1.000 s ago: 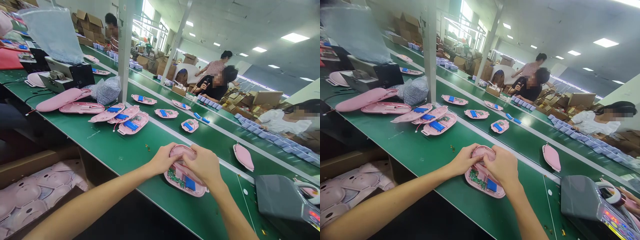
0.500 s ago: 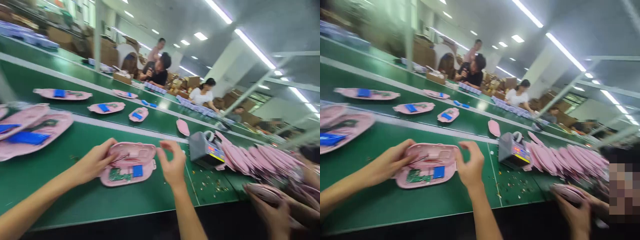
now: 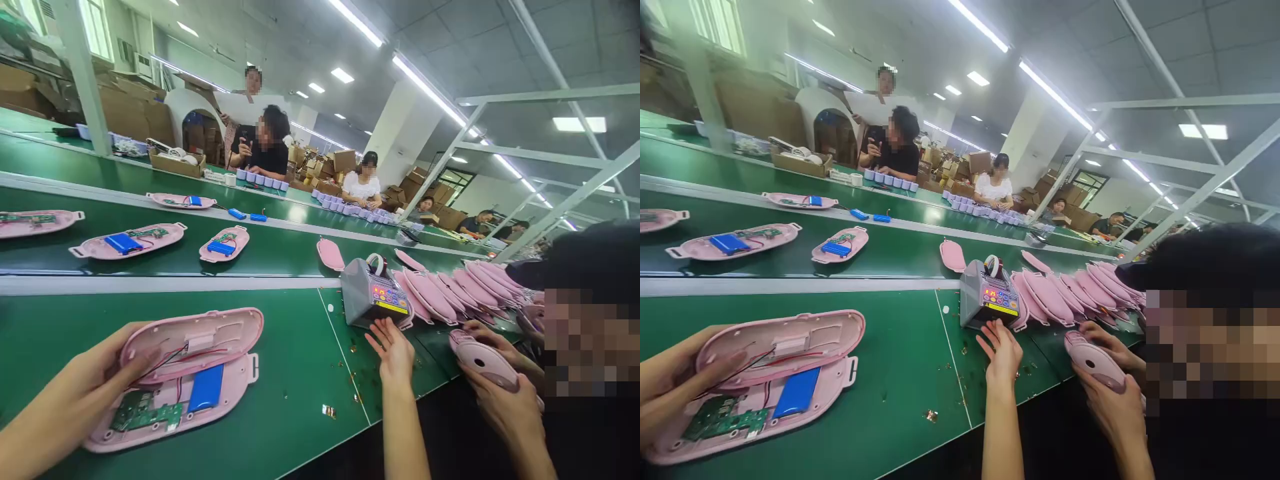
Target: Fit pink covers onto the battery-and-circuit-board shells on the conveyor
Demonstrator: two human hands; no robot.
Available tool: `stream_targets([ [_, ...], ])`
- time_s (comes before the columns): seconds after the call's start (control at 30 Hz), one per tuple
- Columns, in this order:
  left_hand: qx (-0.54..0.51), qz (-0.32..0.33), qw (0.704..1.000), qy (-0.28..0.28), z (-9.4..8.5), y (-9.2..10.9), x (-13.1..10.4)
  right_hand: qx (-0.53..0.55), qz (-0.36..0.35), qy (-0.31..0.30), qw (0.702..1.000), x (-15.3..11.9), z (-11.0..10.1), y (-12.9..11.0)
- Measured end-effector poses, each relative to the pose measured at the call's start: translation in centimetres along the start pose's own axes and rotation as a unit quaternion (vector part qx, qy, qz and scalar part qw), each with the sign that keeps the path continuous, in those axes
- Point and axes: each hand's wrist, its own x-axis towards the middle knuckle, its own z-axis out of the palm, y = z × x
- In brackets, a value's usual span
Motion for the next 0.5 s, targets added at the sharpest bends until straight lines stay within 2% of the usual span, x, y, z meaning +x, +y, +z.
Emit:
stream_targets([
  [0.07,-0.025,-0.025,0.999,-0.003,-0.3,0.2,-0.1,0.002,-0.014,0.026,1.0,-0.6,-0.8,0.0],
  [0.17,-0.064,0.0,0.998,-0.005,-0.6,1.4,-0.5,0.005,-0.049,0.061,0.997,-3.2,-0.3,-0.3],
  [0.2,-0.082,0.007,0.996,-0.017,-0.6,1.7,-0.6,-0.001,-0.078,0.046,0.996,-4.6,0.7,-0.4],
  [0.23,-0.107,0.004,0.994,-0.032,-0.7,1.9,-0.5,-0.021,-0.134,-0.007,0.991,-6.1,2.2,-0.6],
  [0.27,-0.142,-0.004,0.989,-0.04,-0.7,1.9,-0.4,-0.057,-0.188,-0.093,0.976,-7.9,4.0,-0.7],
  [0.3,-0.173,-0.01,0.984,-0.048,-0.7,1.8,-0.3,-0.105,-0.242,-0.203,0.943,-9.7,6.2,-0.7],
  [0.33,-0.201,-0.015,0.978,-0.05,-0.7,1.7,-0.2,-0.156,-0.292,-0.32,0.888,-11.6,8.6,-0.6],
  [0.4,-0.239,-0.014,0.97,-0.049,-0.7,1.3,-0.2,-0.245,-0.357,-0.499,0.751,-14.9,13.5,0.1],
  [0.43,-0.246,-0.008,0.968,-0.047,-0.7,1.1,-0.3,-0.278,-0.374,-0.555,0.689,-16.1,15.6,0.8],
  [0.47,-0.249,-0.001,0.968,-0.044,-0.8,0.9,-0.4,-0.307,-0.381,-0.592,0.64,-16.8,17.4,1.5],
  [0.5,-0.248,0.008,0.968,-0.042,-0.8,0.7,-0.5,-0.332,-0.382,-0.614,0.605,-17.2,18.7,2.4],
])
